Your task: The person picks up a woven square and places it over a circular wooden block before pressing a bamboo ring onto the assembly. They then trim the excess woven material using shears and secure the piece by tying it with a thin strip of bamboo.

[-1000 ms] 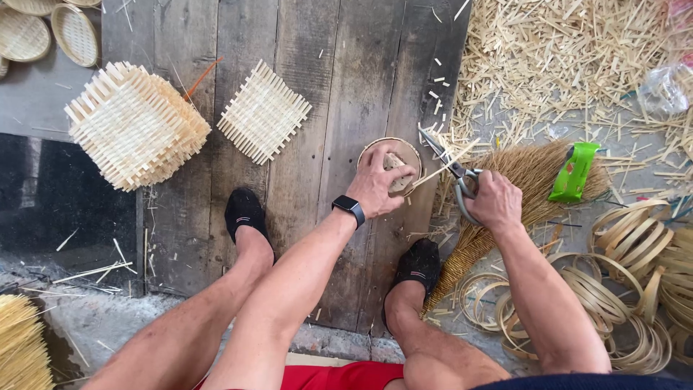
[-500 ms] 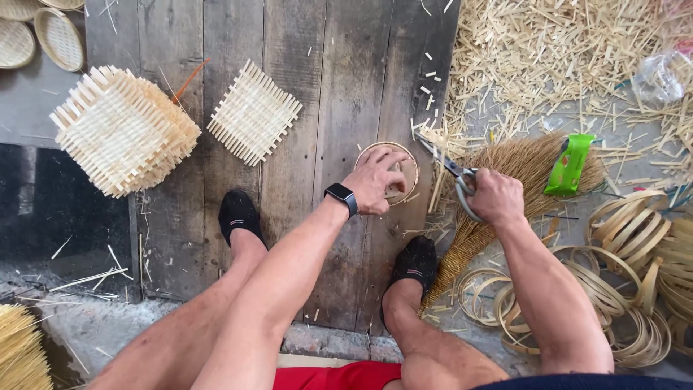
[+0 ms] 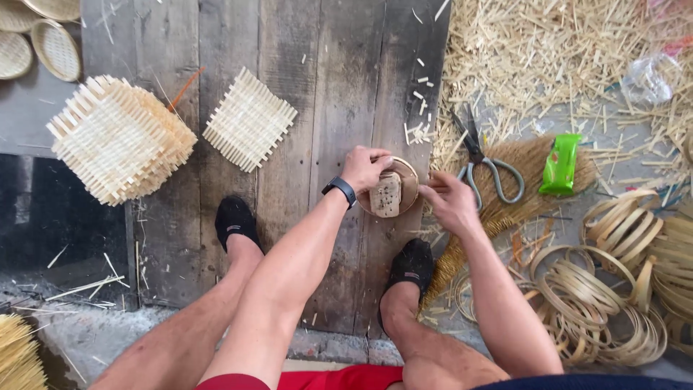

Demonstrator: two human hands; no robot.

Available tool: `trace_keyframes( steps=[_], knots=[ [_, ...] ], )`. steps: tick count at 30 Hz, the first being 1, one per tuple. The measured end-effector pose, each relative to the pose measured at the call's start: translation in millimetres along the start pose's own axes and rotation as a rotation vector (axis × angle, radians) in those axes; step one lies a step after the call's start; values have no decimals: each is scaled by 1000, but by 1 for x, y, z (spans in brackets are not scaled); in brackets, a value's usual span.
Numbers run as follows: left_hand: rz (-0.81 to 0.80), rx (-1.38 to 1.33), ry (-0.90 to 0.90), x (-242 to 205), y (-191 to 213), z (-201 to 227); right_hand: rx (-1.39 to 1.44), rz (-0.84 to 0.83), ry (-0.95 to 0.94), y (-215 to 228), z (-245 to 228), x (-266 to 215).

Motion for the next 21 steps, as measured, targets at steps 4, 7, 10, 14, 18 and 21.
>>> trace_keyframes(
  steps=[4, 7, 10, 14, 18, 21],
  knots=[
    [-117, -372, 0, -9, -16, 3, 230, -9, -310, -7, -11, -5],
    [-84, -185, -9, -12, -8, 14, 241, -49, -120, -11, -4, 2],
    [-64, -206, 77, -14, -17, 9, 286, -18, -131, -17, 16, 14],
    [-75, -399, 170, -6, -44, -28, 412, -78, -211, -20, 19, 14],
    [-170, -1046, 354, -20, -46, -75, 672, -257, -370, -27, 26, -5],
    [-245, -1121, 532, -65, -35, -87, 917, -277, -431, -46, 40, -20]
  ],
)
Point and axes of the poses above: each hand's wrist, its own x-axis towards the middle knuckle, its own y-axis out of the back of the hand, z = x × y, the point moved 3 cm from there along x, towards the middle knuckle, and after that the axes turned 11 degrees about x, right-handed, at the moved point
